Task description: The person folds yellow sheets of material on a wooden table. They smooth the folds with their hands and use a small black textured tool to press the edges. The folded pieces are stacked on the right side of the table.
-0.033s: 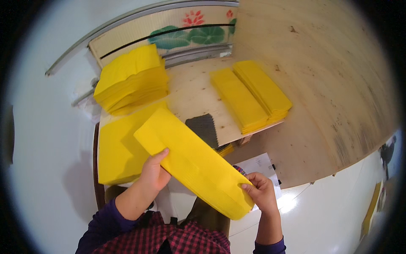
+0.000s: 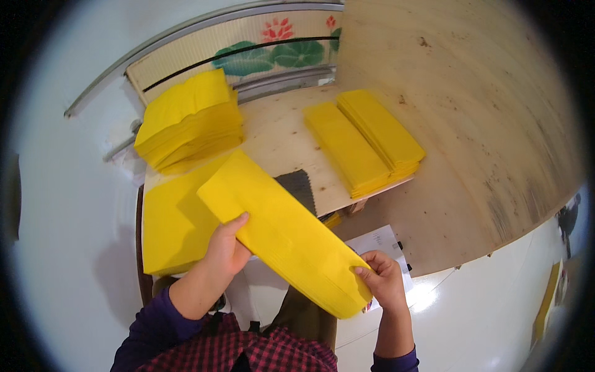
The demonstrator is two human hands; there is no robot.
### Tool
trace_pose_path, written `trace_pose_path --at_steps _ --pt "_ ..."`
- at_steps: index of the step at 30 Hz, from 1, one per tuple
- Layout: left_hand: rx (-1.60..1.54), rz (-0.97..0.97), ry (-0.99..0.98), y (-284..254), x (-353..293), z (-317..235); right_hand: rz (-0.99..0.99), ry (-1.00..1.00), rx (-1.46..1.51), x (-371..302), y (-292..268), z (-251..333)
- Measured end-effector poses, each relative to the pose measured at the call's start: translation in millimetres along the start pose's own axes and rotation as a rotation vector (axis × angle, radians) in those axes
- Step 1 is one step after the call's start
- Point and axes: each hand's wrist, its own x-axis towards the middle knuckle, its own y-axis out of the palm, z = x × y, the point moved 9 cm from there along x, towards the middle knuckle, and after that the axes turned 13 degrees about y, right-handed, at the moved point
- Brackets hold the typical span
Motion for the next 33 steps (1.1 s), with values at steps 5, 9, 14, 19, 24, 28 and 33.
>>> trace_pose_path --at_steps 5,9,14,19,24,28,33 --pt "0.096 -0.012 0.022 48 82 29 -0.210 -0.126 0.228 37 -47 8" --pt "0.141 0.112 0.005 79 154 64 -0.415 -0.161 0.386 65 -78 -4" --pt "0.232 0.117 -0.033 107 249 112 -0.588 -0.185 0.426 126 -102 -10" --pt "0.322 0.043 -0.103 121 321 149 -0.679 -0.235 0.418 182 -121 -2" --pt "0.383 0.056 -0.108 113 371 171 -0.657 -0.244 0.438 211 -124 2" --pt "0.410 0.054 -0.101 102 391 176 -0.660 -0.295 0.396 215 -121 7" --pt "0.458 0.036 -0.081 98 397 177 -0.644 -0.373 0.359 209 -112 3"
